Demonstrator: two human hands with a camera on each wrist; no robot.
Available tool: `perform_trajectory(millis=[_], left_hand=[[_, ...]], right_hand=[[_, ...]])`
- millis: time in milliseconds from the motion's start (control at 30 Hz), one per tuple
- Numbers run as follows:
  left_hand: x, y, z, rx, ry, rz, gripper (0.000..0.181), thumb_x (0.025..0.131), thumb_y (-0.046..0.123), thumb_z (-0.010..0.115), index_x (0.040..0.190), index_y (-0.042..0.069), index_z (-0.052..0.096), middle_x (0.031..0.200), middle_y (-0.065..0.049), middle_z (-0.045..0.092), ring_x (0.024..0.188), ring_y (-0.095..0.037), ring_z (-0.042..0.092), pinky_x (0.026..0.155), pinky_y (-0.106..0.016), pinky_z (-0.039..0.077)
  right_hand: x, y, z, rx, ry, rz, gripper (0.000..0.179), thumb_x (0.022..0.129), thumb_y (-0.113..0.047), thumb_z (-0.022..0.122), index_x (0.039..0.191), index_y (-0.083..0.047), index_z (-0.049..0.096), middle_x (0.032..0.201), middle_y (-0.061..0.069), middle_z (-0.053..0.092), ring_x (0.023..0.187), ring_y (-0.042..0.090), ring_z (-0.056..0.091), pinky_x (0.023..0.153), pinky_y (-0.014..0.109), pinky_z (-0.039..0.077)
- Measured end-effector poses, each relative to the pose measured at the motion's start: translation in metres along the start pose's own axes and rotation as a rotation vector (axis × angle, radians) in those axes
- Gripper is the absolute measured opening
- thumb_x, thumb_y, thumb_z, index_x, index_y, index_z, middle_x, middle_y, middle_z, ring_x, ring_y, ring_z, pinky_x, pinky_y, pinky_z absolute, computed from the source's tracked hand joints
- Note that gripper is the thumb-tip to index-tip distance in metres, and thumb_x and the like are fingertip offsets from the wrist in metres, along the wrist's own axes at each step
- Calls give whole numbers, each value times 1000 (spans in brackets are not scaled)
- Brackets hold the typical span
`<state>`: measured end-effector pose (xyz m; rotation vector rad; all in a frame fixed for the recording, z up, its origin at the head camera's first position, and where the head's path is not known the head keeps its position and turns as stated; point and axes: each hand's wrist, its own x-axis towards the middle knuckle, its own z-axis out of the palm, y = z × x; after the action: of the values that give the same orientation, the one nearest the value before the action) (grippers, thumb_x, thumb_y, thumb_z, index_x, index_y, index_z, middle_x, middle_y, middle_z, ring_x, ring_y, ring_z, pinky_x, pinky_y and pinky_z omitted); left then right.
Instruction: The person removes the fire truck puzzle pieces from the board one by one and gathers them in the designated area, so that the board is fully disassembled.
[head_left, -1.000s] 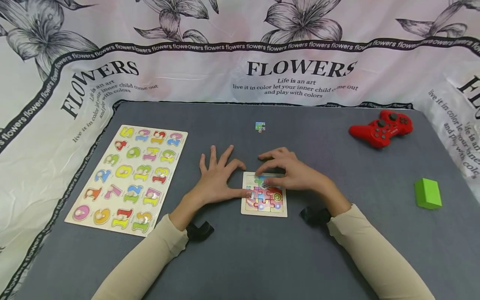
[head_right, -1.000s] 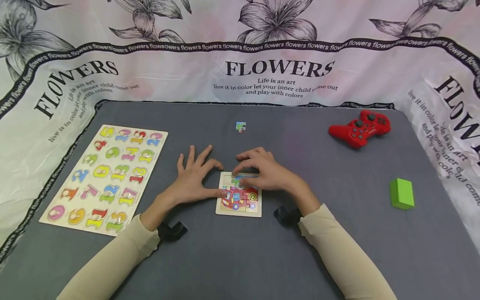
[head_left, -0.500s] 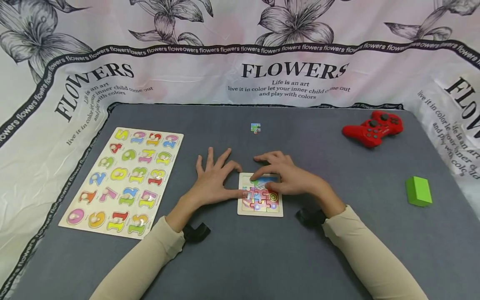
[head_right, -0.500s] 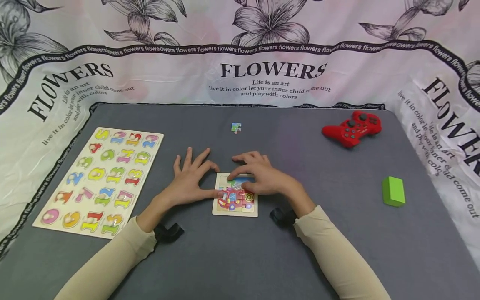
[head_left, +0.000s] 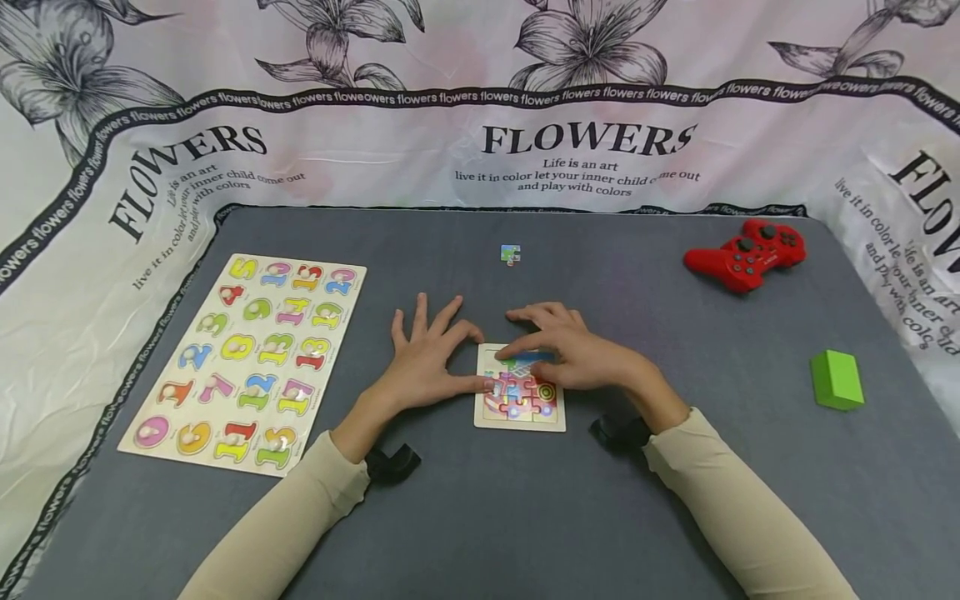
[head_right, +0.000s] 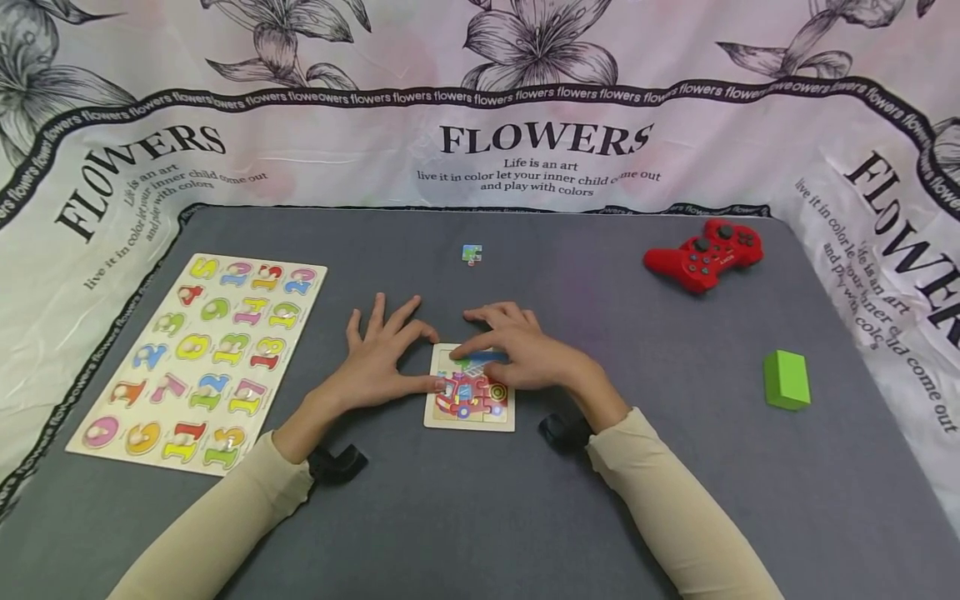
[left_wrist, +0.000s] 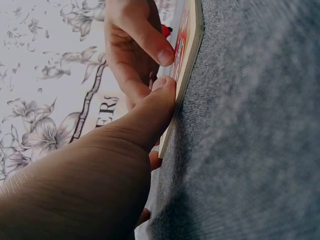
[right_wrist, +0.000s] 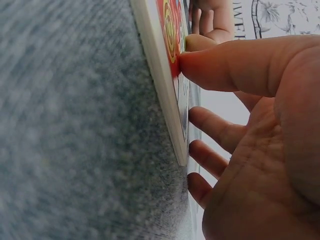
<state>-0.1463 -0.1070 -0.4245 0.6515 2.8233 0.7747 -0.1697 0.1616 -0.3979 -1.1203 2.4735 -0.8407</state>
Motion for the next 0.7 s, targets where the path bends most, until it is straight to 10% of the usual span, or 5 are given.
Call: perform_trajectory(millis=[700], left_hand=[[-2, 5, -1, 73, 0, -45, 84, 80, 71, 70, 153, 38, 45, 173, -5, 13, 156, -49, -14, 115, -76, -12]], right_hand=[[0, 6, -2, 34, -33, -11, 45, 95, -3, 59, 131, -28, 71, 165, 13, 34, 147, 35, 20, 107, 59, 19]])
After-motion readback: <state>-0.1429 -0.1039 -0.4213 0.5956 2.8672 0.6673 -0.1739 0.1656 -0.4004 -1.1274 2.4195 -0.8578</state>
